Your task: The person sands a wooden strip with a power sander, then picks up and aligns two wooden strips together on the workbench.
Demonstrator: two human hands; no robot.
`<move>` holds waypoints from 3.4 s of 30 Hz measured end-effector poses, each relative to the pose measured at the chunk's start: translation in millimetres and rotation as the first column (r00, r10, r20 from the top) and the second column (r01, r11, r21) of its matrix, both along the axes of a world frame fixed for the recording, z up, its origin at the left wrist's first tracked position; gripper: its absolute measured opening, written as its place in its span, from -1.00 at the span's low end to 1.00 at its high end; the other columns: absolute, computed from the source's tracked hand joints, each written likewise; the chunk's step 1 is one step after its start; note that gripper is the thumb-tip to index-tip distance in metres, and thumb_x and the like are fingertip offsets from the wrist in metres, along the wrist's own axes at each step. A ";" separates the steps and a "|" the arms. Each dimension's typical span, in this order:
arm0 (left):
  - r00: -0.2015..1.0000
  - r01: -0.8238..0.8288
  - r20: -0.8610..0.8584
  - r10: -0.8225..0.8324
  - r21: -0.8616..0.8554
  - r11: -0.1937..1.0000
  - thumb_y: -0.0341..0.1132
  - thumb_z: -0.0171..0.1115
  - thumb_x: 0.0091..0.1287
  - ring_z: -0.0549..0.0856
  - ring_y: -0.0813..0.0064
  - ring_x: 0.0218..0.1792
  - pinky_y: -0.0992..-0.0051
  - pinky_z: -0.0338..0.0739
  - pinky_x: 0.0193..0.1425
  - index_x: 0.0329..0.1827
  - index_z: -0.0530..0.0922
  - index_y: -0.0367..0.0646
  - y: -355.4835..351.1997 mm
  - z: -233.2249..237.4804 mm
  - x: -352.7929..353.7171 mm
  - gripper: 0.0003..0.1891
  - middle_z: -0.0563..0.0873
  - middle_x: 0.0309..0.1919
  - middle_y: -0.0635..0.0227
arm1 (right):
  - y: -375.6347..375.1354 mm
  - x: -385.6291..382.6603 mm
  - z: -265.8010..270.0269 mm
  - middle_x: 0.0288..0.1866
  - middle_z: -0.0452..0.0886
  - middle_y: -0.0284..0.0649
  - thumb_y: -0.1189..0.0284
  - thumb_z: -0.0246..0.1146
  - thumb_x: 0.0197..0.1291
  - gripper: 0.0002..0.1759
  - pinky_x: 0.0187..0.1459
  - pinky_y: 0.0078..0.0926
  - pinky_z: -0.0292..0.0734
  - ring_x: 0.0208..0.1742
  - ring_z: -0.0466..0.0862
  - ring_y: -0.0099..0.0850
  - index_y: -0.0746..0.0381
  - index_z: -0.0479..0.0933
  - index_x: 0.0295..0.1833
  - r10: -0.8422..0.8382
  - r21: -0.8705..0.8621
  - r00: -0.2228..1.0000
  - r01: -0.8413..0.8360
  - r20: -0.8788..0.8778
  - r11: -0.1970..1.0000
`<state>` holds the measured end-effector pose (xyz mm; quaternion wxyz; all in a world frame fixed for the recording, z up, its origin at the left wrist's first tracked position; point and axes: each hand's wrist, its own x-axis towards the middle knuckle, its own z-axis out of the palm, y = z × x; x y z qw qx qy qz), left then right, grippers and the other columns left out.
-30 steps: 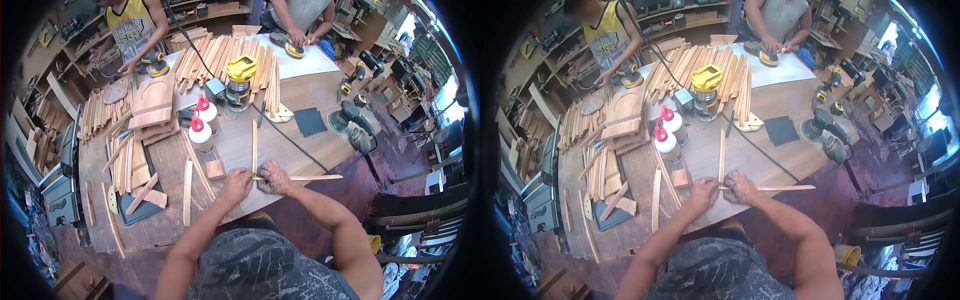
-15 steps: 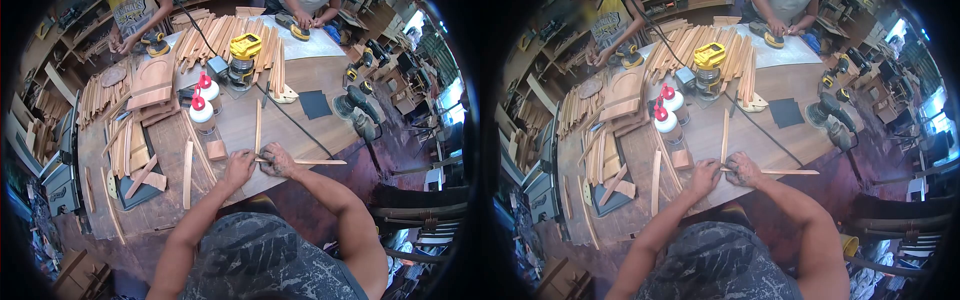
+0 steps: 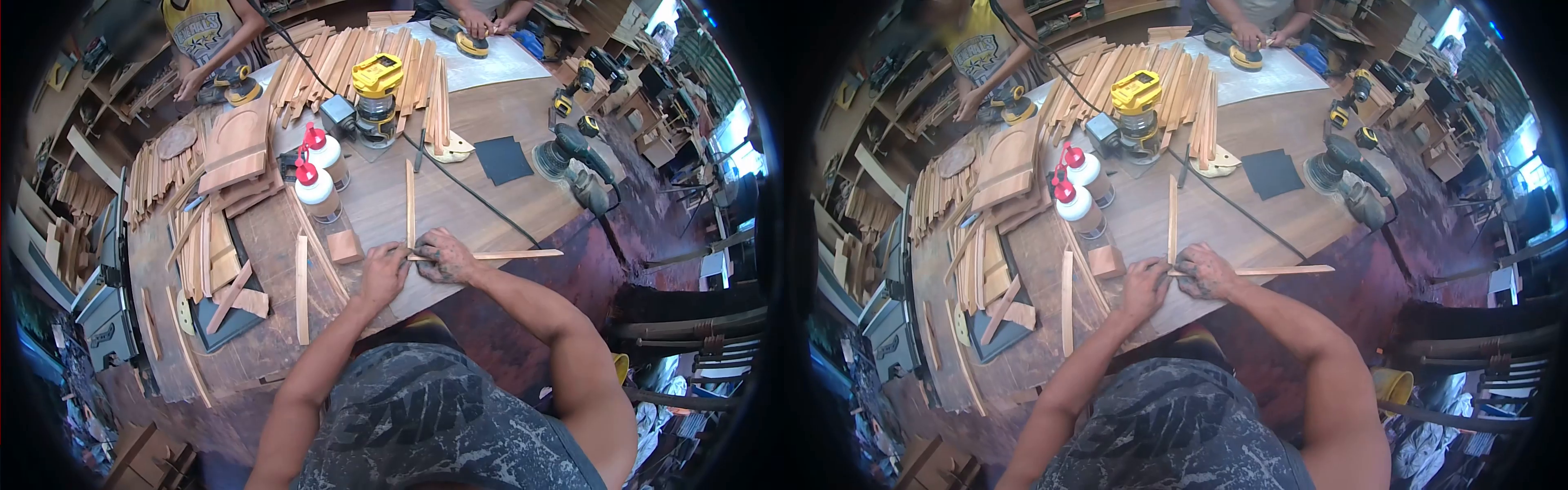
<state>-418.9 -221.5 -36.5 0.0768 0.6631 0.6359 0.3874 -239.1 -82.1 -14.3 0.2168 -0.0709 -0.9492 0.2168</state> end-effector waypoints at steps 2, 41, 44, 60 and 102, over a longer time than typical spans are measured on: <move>1.000 -0.006 0.000 0.006 0.001 1.000 -0.41 0.48 0.25 0.71 0.05 0.12 0.11 0.55 0.22 0.11 0.70 -0.14 -1.5 1.0 0.6 -0.65 0.78 0.08 0.11 | -0.2 0.3 0.1 -0.04 0.65 -0.20 0.33 0.57 -0.07 -0.58 0.22 -0.20 0.52 0.09 0.66 -0.22 0.26 0.73 -0.06 0.005 0.009 1.000 -0.005 0.007 1.000; 0.996 0.085 0.021 -0.084 -0.065 0.994 -0.40 0.44 0.32 0.75 0.03 0.07 0.08 0.60 0.21 0.04 0.76 -0.13 4.9 8.0 -15.8 -0.76 0.81 0.02 0.12 | -1.2 -3.0 -3.3 0.01 0.59 -0.11 0.22 0.50 -0.02 -0.55 0.27 -0.14 0.47 0.17 0.59 -0.14 0.30 0.66 -0.08 -0.063 0.011 0.990 0.062 0.124 0.998; 0.995 0.096 0.004 -0.096 -0.066 0.993 -0.40 0.44 0.31 0.76 0.03 0.05 0.08 0.60 0.21 0.03 0.76 -0.13 5.4 12.2 -16.6 -0.77 0.81 0.01 0.13 | -0.9 -3.3 -3.5 0.01 0.59 -0.12 0.22 0.49 0.00 -0.55 0.27 -0.15 0.45 0.16 0.59 -0.14 0.30 0.66 -0.08 -0.073 0.004 0.986 0.073 0.151 0.997; 0.985 0.149 -0.060 -0.160 -0.151 0.977 -0.41 0.42 0.32 0.75 0.01 0.05 0.11 0.64 0.17 0.05 0.76 -0.11 8.5 22.9 -23.3 -0.75 0.80 0.00 0.13 | -1.6 -1.7 -1.1 -0.03 0.59 -0.15 0.25 0.53 0.01 -0.60 0.27 -0.19 0.50 0.11 0.59 -0.14 0.24 0.68 -0.09 -0.068 -0.063 0.983 0.080 0.169 0.995; 0.864 0.404 -0.248 -0.438 -0.176 0.897 -0.43 0.17 0.34 0.72 0.21 0.17 0.25 0.67 0.26 0.05 0.67 -0.16 41.6 20.3 -46.6 -0.74 0.71 0.35 0.30 | -30.8 1.3 1.8 -0.08 0.68 -0.35 0.46 0.55 -0.09 -0.68 0.04 -0.16 0.46 -0.05 0.61 -0.25 0.12 0.68 -0.15 -0.261 0.115 0.961 0.270 -0.086 0.956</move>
